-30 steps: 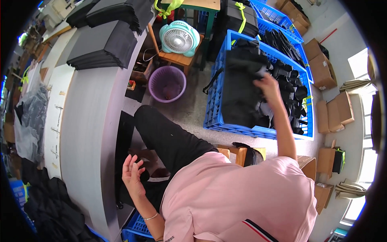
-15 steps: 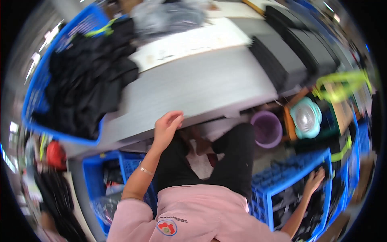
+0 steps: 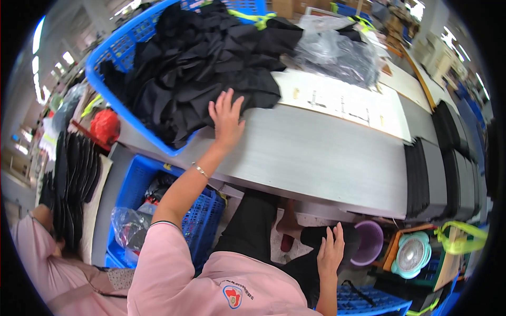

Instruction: Inspecting and folding black fabric components in a textile factory setting.

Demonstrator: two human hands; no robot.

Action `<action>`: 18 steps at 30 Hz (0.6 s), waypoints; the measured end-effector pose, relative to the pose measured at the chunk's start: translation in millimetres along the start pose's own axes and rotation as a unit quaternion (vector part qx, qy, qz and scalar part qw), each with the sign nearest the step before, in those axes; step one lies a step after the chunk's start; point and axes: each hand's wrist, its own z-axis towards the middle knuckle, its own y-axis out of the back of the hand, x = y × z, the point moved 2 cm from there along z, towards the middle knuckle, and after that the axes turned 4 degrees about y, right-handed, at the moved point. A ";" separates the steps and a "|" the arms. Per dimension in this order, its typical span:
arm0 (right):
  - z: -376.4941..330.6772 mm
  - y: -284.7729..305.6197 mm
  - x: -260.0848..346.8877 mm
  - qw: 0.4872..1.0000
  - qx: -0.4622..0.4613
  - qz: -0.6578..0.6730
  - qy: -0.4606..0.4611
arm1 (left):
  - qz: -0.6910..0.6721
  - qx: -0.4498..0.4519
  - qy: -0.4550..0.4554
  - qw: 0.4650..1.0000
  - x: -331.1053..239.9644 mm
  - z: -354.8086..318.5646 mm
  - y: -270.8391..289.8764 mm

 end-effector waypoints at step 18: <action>113.4 -14.7 70.3 0.955 -0.167 0.057 0.239 | -0.546 -0.011 -0.027 0.837 -197.1 -106.9 117.4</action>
